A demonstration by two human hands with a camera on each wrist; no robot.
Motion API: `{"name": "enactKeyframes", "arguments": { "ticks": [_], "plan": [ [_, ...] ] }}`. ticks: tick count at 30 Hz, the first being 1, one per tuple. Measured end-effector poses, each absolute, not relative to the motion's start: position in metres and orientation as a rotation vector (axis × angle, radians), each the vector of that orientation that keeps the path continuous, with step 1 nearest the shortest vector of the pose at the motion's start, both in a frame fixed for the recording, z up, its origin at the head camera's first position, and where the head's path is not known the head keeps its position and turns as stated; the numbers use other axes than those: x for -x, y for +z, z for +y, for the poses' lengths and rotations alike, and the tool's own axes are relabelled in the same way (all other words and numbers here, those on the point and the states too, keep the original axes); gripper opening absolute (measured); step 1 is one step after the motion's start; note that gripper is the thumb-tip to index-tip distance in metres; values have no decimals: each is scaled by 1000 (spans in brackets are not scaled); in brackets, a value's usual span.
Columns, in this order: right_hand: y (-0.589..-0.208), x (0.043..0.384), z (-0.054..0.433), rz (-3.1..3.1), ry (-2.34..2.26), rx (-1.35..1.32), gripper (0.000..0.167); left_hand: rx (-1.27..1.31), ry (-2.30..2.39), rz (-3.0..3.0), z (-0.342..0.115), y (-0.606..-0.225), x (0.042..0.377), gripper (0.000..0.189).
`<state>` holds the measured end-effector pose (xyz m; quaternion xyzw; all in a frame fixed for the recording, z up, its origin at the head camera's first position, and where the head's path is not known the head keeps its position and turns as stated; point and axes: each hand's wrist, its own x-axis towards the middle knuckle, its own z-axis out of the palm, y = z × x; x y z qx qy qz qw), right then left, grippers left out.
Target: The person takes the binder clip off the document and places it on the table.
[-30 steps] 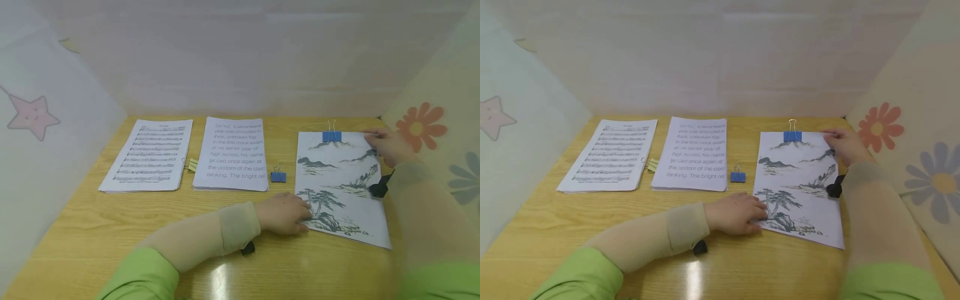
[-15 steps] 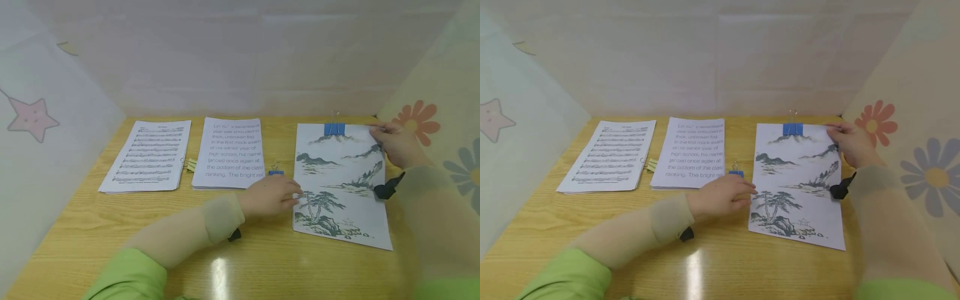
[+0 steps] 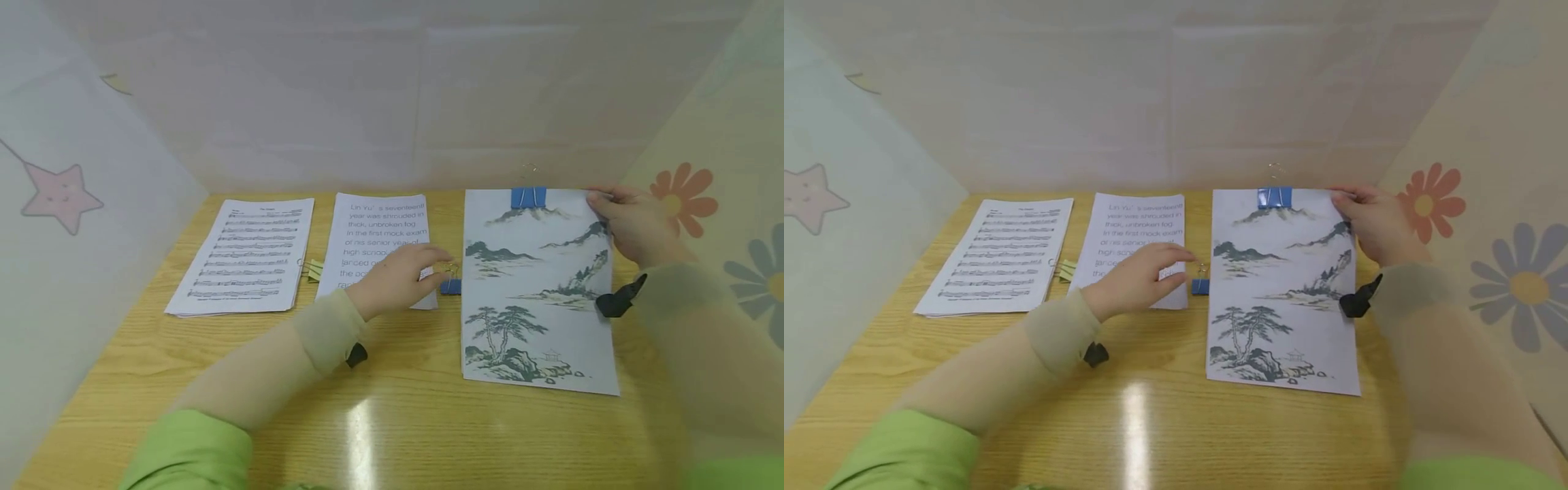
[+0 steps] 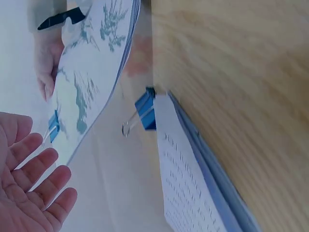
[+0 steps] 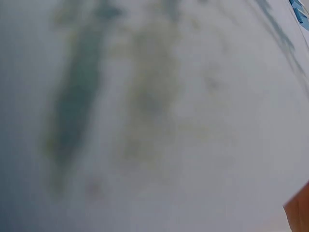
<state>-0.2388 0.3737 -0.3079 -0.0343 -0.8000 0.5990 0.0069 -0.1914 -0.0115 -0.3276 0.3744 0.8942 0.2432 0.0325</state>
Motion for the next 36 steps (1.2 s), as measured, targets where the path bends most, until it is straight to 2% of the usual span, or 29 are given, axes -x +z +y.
{"name": "enactKeyframes", "arguments": {
  "ticks": [3,9,18,26,36],
  "plan": [
    [-305,244,360,-2436,1931,94,49,-1082,758,2783,-21,-324,196,39],
    [-302,255,330,-2222,2158,-7,40,-996,771,2847,-41,-318,207,48],
    [-300,269,282,-2256,2089,-72,40,-886,906,2979,-65,-301,223,66],
    [-304,277,244,-2133,2172,-150,23,-873,890,3044,-80,-286,234,68],
    [-304,276,204,-2147,2185,-180,28,-733,914,3009,-90,-266,252,68]
  ]
}}
